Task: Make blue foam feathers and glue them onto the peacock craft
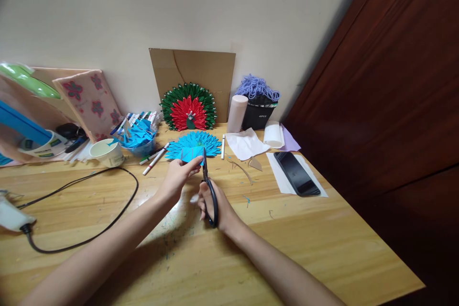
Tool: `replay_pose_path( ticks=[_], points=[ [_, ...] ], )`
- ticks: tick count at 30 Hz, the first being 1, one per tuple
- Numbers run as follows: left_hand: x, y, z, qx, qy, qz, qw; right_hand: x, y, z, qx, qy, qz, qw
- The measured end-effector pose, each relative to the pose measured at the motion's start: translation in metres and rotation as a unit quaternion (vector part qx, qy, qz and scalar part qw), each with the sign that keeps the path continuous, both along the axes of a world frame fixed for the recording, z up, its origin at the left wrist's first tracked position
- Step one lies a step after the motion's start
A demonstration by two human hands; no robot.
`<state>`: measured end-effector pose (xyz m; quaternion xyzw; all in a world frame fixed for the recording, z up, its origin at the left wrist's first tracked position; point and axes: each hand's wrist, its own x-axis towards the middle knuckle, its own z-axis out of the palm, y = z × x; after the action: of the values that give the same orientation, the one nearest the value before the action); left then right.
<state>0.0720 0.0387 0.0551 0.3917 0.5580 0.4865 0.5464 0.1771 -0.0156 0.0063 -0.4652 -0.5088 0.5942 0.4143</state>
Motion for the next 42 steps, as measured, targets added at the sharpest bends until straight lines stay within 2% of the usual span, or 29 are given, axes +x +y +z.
replay_pose_path(
  ticks=[6, 14, 19, 25, 36, 42],
  points=[
    [0.000, -0.001, -0.001, 0.004, 0.003, -0.009, 1.000, 0.000, -0.001, -0.005, 0.013, 0.007, -0.011, 1.000],
    [0.001, -0.001, 0.000, -0.002, -0.039, 0.005, 0.999, -0.001, 0.000, 0.000, -0.001, 0.015, -0.011, 1.000],
    [0.001, -0.002, 0.002, -0.005, -0.025, -0.019, 0.999, 0.000, 0.002, 0.001, 0.010, 0.000, -0.017, 1.000],
    [0.002, -0.003, 0.004, -0.006, -0.033, -0.016, 0.999, 0.001, 0.002, 0.003, 0.016, -0.012, -0.020, 1.000],
    [0.003, -0.006, 0.003, -0.016, -0.016, -0.034, 0.999, 0.001, 0.004, 0.007, -0.025, 0.023, -0.035, 0.999],
    [0.004, -0.007, 0.006, -0.016, -0.037, -0.027, 0.999, 0.002, 0.004, 0.005, 0.001, 0.011, -0.038, 0.999]
  ],
)
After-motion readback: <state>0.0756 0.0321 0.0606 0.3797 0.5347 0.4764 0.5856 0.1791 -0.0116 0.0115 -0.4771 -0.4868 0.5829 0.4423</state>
